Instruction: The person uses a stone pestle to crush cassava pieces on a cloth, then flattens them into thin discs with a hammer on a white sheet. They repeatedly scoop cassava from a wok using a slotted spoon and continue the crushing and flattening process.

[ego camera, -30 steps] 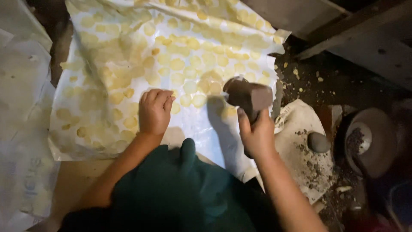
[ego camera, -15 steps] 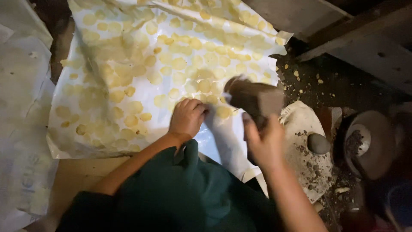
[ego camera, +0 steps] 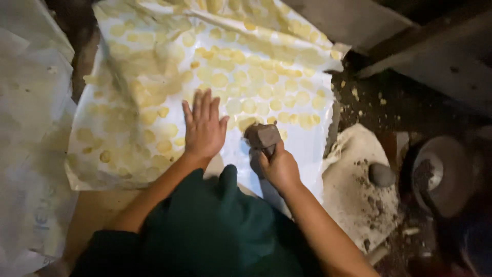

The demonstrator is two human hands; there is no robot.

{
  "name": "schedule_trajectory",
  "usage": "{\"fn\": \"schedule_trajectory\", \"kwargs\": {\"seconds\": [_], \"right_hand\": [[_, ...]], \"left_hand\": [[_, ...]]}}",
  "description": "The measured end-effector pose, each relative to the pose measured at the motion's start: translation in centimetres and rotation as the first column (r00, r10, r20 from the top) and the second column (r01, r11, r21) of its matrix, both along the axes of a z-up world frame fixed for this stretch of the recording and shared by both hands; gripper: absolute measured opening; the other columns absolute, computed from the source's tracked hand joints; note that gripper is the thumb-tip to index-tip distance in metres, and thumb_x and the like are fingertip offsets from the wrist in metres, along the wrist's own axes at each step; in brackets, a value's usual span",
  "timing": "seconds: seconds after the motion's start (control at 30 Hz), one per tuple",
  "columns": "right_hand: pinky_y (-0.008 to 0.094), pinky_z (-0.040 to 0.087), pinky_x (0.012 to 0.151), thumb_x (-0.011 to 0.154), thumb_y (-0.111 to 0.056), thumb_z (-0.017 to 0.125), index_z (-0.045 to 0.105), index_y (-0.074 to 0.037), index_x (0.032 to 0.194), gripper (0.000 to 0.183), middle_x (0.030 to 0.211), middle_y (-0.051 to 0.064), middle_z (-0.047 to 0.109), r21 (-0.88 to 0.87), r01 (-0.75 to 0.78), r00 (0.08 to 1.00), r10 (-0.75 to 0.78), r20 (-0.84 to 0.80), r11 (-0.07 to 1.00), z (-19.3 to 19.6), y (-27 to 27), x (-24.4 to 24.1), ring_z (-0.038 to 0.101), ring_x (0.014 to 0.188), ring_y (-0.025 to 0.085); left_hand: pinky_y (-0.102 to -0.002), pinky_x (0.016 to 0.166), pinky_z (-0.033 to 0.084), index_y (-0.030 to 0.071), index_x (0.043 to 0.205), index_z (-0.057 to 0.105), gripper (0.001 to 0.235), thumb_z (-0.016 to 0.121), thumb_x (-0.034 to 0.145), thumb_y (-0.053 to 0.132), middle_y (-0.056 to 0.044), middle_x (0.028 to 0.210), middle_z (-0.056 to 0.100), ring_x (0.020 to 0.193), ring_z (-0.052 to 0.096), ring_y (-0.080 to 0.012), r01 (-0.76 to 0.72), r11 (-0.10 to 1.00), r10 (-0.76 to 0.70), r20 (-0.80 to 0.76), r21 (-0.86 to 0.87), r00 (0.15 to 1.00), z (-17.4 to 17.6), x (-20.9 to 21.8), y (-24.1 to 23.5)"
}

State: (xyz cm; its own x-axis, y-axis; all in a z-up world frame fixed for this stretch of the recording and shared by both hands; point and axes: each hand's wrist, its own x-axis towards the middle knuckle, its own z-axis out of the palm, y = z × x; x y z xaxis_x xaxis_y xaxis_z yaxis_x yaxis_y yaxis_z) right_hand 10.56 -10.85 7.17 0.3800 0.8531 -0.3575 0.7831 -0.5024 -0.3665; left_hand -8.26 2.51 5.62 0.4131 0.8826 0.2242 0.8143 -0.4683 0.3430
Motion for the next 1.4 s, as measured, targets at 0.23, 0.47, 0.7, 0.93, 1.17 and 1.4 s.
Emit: {"fn": "schedule_trajectory", "kwargs": {"seconds": [0.23, 0.47, 0.7, 0.93, 1.17, 1.4], "right_hand": [[0.063, 0.053, 0.069, 0.092, -0.039, 0.073, 0.053, -0.004, 0.102, 0.042, 0.083, 0.032, 0.07, 0.287, 0.167, 0.985, -0.148, -0.087, 0.943, 10.3, 2.1, -0.9, 0.068, 0.087, 0.056], [0.058, 0.06, 0.068, 0.092, -0.04, 0.068, 0.05, -0.002, 0.111, 0.046, 0.079, 0.026, 0.071, 0.16, 0.013, 0.989, -0.036, 0.144, 0.987, -1.3, 2.1, -0.9, 0.074, 0.079, 0.048], [0.064, 0.056, 0.08, 0.094, -0.043, 0.065, 0.053, -0.002, 0.116, 0.048, 0.091, 0.033, 0.071, 0.054, 0.003, 1.0, -0.004, 0.016, 0.999, 5.4, 5.0, -0.4, 0.07, 0.094, 0.054], [0.062, 0.057, 0.08, 0.093, -0.035, 0.068, 0.056, -0.001, 0.113, 0.042, 0.087, 0.034, 0.071, 0.112, 0.021, 1.0, -0.022, 0.01, 0.993, -0.9, 3.1, 0.2, 0.071, 0.091, 0.054], [0.069, 0.052, 0.079, 0.093, -0.037, 0.073, 0.059, 0.002, 0.11, 0.045, 0.087, 0.039, 0.069, 0.262, 0.194, 0.979, -0.203, 0.007, 0.945, 3.3, 3.2, 4.9, 0.067, 0.091, 0.059], [0.062, 0.056, 0.08, 0.092, -0.037, 0.069, 0.056, -0.003, 0.114, 0.042, 0.091, 0.031, 0.072, 0.214, 0.357, 0.93, -0.368, 0.009, 0.909, -4.9, 2.6, 8.9, 0.07, 0.097, 0.051]], "left_hand": [[-0.065, 0.124, 0.008, 0.003, 0.149, 0.046, 0.054, 0.051, 0.106, 0.036, -0.022, 0.165, 0.034, 0.157, 0.024, -0.0388, 0.023, 0.998, -0.024, -0.014, -0.064, 1.0, -0.3, 0.0, 0.9], [-0.066, 0.124, 0.007, 0.004, 0.153, 0.04, 0.061, 0.049, 0.105, 0.04, -0.022, 0.166, 0.031, 0.157, 0.022, -0.0377, 0.017, 0.994, -0.02, -0.032, -0.111, 0.999, -0.9, 0.4, 1.5], [-0.064, 0.125, 0.004, 0.003, 0.158, 0.033, 0.065, 0.043, 0.107, 0.043, -0.022, 0.17, 0.022, 0.159, 0.014, -0.0367, 0.03, 0.981, -0.042, -0.06, -0.193, 0.997, 0.5, 0.4, 1.5], [-0.062, 0.125, 0.007, 0.005, 0.161, 0.027, 0.077, 0.043, 0.104, 0.055, -0.02, 0.171, 0.02, 0.159, 0.015, -0.0353, 0.053, 0.962, -0.085, -0.109, -0.269, 0.99, 0.6, 0.7, 1.4], [-0.062, 0.127, 0.003, 0.009, 0.165, 0.02, 0.082, 0.036, 0.103, 0.061, -0.017, 0.173, 0.011, 0.161, 0.007, -0.0345, 0.038, 0.938, -0.122, -0.224, -0.345, 0.967, -0.8, 1.6, -0.4], [-0.062, 0.127, -0.001, 0.008, 0.165, 0.017, 0.086, 0.036, 0.102, 0.064, -0.018, 0.174, 0.006, 0.16, 0.0, -0.036, 0.033, 0.95, -0.104, -0.215, -0.312, 0.971, -2.3, 1.6, -1.6]]}}
